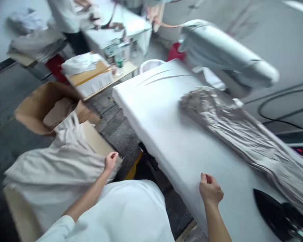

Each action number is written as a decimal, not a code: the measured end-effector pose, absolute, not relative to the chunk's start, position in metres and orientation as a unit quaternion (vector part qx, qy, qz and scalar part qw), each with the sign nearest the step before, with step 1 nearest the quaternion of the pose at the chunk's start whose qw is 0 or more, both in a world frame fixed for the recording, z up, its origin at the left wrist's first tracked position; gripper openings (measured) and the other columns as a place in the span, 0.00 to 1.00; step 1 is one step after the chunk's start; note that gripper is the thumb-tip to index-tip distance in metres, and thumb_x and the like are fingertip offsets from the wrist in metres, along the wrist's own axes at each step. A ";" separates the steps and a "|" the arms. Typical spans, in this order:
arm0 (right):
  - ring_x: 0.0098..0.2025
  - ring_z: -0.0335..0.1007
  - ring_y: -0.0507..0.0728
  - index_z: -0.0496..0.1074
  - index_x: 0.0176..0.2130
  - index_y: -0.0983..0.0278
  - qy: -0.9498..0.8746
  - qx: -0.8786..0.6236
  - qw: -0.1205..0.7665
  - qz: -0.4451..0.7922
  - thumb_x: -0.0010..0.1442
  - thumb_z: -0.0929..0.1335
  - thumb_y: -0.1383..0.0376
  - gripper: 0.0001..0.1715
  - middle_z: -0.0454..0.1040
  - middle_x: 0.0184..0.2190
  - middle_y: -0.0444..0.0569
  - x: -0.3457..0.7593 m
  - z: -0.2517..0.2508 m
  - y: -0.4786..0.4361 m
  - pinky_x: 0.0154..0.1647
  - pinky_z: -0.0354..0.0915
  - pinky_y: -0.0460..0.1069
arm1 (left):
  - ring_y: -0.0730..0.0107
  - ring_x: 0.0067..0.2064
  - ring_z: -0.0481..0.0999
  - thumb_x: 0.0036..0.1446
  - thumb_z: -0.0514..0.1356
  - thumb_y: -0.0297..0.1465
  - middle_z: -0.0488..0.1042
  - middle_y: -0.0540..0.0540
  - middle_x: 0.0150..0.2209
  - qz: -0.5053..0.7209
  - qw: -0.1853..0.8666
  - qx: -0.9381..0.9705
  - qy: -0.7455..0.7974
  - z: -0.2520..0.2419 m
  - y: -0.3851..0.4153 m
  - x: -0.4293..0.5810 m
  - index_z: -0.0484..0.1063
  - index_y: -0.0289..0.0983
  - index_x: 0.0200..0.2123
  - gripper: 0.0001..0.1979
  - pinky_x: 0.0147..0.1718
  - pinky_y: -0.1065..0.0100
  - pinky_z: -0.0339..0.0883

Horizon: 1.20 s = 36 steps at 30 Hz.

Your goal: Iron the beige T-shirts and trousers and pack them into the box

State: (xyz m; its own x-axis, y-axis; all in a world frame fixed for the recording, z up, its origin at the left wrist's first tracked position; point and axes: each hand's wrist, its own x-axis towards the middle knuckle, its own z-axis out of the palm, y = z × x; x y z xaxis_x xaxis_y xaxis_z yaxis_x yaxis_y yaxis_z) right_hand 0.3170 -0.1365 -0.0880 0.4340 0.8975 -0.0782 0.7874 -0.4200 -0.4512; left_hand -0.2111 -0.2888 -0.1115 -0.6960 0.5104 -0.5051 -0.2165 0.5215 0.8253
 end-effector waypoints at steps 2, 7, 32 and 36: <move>0.60 0.77 0.78 0.82 0.48 0.63 -0.492 -0.854 0.169 0.020 0.61 0.65 0.46 0.30 0.81 0.56 0.68 0.354 -0.094 -0.111 0.64 0.70 0.73 | 0.60 0.44 0.84 0.61 0.70 0.37 0.85 0.44 0.38 0.471 0.438 0.281 0.712 -0.089 -0.145 -0.147 0.83 0.40 0.39 0.08 0.48 0.64 0.78; 0.69 0.69 0.79 0.79 0.59 0.63 -0.475 -0.845 0.243 -0.050 0.66 0.64 0.47 0.34 0.74 0.68 0.66 0.373 -0.112 -0.094 0.70 0.61 0.77 | 0.65 0.37 0.84 0.62 0.73 0.37 0.84 0.39 0.41 0.467 0.541 0.338 0.613 0.004 0.171 -0.025 0.79 0.33 0.44 0.14 0.46 0.62 0.79; 0.35 0.74 0.54 0.84 0.46 0.71 -0.719 -0.542 0.311 0.304 0.72 0.69 0.62 0.16 0.83 0.36 0.50 0.300 0.124 0.343 0.38 0.64 0.46 | 0.27 0.78 0.54 0.41 0.85 0.44 0.57 0.26 0.76 0.316 0.207 0.605 0.701 0.042 0.294 0.099 0.60 0.40 0.78 0.65 0.73 0.42 0.57; 0.38 0.75 0.51 0.85 0.50 0.73 -0.832 -0.445 0.287 0.166 0.70 0.72 0.64 0.16 0.84 0.38 0.46 0.348 0.224 0.353 0.46 0.62 0.46 | 0.30 0.70 0.69 0.35 0.86 0.39 0.74 0.32 0.67 0.279 0.336 0.710 0.553 0.081 0.348 0.091 0.72 0.39 0.70 0.58 0.68 0.47 0.66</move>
